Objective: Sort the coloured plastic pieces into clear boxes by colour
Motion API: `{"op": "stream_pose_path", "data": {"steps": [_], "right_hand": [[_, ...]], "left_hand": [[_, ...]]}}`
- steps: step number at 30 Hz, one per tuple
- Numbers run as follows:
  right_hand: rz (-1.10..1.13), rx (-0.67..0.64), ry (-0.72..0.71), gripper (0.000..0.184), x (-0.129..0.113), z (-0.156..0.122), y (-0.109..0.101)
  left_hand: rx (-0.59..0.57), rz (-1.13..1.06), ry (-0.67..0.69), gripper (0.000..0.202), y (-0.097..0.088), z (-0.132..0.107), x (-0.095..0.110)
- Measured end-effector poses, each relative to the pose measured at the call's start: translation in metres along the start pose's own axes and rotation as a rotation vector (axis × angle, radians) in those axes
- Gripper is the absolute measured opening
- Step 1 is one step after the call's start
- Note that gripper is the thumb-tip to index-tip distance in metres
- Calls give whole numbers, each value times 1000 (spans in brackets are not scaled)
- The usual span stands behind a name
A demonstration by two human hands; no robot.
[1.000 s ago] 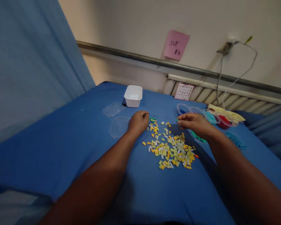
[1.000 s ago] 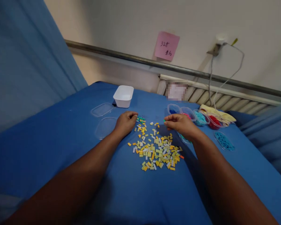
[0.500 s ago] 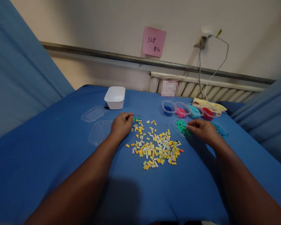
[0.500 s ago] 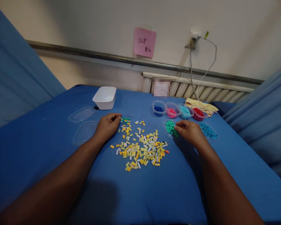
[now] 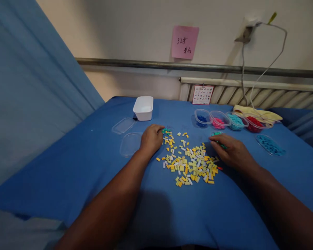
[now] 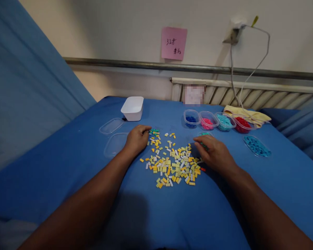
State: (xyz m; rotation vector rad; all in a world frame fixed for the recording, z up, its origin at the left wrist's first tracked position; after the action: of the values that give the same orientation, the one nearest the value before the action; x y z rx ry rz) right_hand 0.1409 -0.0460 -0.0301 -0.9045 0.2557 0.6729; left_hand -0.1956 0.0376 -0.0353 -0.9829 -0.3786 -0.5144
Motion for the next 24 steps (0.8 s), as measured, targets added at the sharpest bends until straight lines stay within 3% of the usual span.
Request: {"op": "stream_pose_path", "data": {"steps": [4,8,11,14,18,24], "right_hand": [[70,-145,-127,41,-35,10,29],[82,-288,-278,46,-60,39,67],[57,-370,-348,44,-73,62,101],[-7,-408,-354,39,-78,73,124],[-65,-426,-358,31,-77,68,122],[-76,-396,-221,29,-72,66,96]], "left_hand": [[-48,41,8,38,-1,-2,4],[-6,37,-72,36,-2,-1,0],[6,34,-52,42,-4,-2,0],[-54,90,12,46,-5,-5,3],[-126,160,59,45,-5,-7,7],[-45,78,-43,42,-5,-5,5]]}}
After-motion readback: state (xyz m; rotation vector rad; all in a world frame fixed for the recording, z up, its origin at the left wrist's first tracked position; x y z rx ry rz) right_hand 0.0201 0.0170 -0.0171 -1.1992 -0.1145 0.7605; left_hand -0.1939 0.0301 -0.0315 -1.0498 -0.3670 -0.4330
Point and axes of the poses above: each hand's wrist, its own z-axis towards the middle knuckle, its own y-axis out of the palm, x = y × z, the point moved 3 cm from there along z, towards the middle knuckle, and after that the axes turned 13 degrees about x, right-handed, at the moved point
